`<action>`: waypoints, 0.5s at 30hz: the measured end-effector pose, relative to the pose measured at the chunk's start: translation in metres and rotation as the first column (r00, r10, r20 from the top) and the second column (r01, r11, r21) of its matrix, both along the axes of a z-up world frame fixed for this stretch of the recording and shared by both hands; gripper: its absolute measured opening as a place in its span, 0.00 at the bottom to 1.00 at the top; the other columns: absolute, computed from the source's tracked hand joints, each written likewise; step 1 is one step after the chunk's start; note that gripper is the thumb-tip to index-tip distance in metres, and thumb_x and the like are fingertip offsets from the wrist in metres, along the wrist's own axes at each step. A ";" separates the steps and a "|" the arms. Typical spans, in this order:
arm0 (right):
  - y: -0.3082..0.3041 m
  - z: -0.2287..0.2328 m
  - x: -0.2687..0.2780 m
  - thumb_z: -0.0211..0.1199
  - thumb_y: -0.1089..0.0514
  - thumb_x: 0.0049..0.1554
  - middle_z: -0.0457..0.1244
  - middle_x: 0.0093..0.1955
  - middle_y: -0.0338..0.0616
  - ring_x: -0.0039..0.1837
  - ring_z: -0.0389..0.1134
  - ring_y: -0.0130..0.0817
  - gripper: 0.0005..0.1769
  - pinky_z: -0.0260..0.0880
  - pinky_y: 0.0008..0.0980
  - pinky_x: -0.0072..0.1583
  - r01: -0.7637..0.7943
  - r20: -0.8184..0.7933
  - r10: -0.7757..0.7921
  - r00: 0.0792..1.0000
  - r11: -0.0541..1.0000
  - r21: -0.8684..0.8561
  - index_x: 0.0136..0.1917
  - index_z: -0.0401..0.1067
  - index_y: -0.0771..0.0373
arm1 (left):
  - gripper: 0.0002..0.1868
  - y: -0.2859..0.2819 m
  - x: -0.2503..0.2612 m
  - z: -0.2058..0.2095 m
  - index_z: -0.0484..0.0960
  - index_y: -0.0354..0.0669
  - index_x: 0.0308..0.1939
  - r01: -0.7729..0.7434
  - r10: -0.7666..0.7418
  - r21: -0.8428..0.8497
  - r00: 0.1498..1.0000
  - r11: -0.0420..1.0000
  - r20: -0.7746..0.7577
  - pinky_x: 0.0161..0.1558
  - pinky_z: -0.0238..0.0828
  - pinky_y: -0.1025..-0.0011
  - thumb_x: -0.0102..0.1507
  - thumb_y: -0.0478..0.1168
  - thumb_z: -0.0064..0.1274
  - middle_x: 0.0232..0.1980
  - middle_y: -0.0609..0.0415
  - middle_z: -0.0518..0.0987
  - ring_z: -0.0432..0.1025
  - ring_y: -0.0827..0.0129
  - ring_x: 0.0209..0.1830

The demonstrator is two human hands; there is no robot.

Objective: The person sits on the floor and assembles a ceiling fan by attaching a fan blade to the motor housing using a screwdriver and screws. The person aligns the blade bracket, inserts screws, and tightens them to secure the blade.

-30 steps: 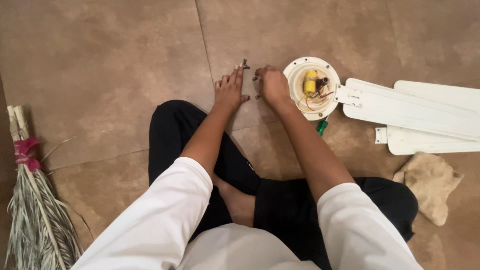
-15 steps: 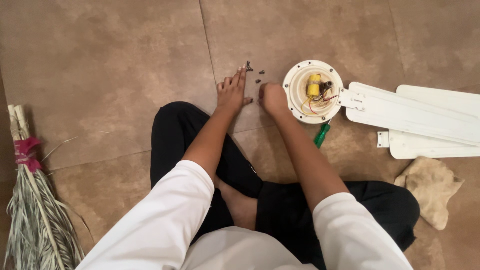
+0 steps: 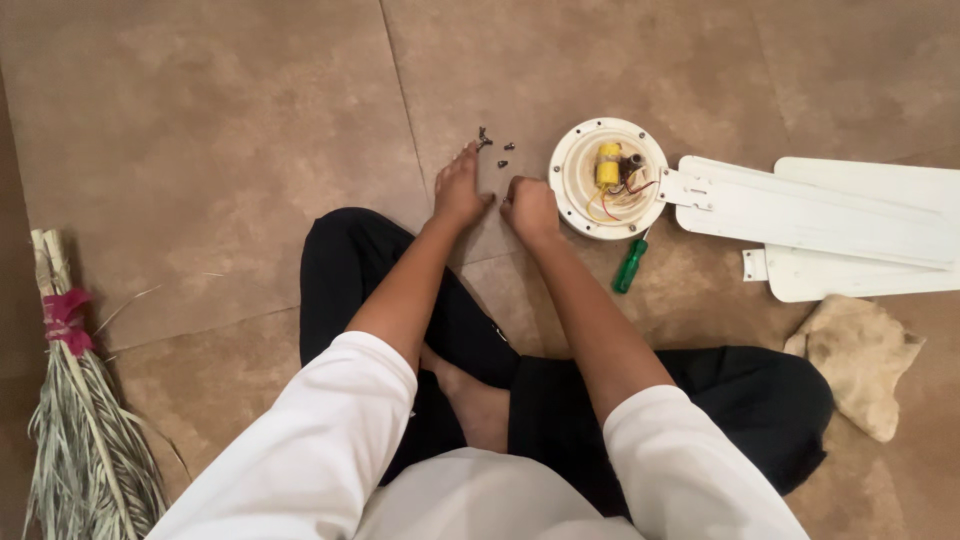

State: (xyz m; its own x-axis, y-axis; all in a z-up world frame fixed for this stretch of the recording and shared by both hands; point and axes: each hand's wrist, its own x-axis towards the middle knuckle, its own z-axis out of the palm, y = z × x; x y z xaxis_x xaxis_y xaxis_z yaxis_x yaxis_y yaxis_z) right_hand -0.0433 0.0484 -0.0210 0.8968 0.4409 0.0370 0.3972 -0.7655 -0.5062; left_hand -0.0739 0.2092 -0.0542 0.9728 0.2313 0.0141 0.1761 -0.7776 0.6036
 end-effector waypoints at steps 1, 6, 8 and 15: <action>-0.003 0.001 -0.002 0.71 0.60 0.43 0.70 0.40 0.55 0.45 0.72 0.52 0.08 0.73 0.45 0.51 0.033 -0.032 -0.032 0.999 0.998 0.048 0.38 0.77 0.64 | 0.54 0.001 0.000 -0.003 0.53 0.41 0.78 -0.023 0.029 -0.076 0.996 0.997 0.089 0.74 0.53 0.56 0.54 0.43 0.68 0.75 0.42 0.65 0.59 0.48 0.75; -0.021 0.004 -0.010 0.72 0.60 0.42 0.70 0.34 0.49 0.38 0.73 0.44 0.08 0.74 0.39 0.47 0.119 -0.110 -0.097 0.989 0.968 0.221 0.37 0.78 0.63 | 0.34 -0.003 -0.004 -0.010 0.74 0.42 0.67 -0.131 0.200 -0.259 0.944 0.957 0.263 0.65 0.66 0.61 0.56 0.34 0.62 0.63 0.42 0.77 0.70 0.49 0.64; -0.024 0.006 -0.013 0.72 0.60 0.42 0.70 0.34 0.49 0.37 0.73 0.42 0.08 0.74 0.37 0.45 0.161 -0.125 -0.133 0.983 0.955 0.251 0.37 0.79 0.63 | 0.23 -0.009 -0.005 -0.011 0.82 0.41 0.59 -0.131 0.237 -0.390 0.942 0.912 0.239 0.56 0.72 0.64 0.59 0.34 0.60 0.53 0.44 0.82 0.76 0.54 0.53; -0.035 0.027 -0.023 0.72 0.62 0.44 0.71 0.36 0.48 0.38 0.74 0.35 0.09 0.74 0.32 0.45 0.154 -0.088 -0.128 0.988 0.885 0.440 0.41 0.79 0.65 | 0.09 -0.045 0.013 -0.032 0.87 0.34 0.44 -0.112 0.123 -0.848 0.991 0.517 -0.056 0.37 0.75 0.74 0.65 0.35 0.56 0.36 0.53 0.85 0.77 0.70 0.33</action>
State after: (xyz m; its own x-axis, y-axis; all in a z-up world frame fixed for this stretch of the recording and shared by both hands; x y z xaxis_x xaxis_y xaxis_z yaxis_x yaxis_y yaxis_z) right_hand -0.0662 0.0131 0.0059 0.9545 0.2587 0.1482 0.2638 -0.5016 -0.8239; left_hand -0.0611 0.1642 -0.0859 0.9368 0.2516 -0.2432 0.2160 0.1308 0.9676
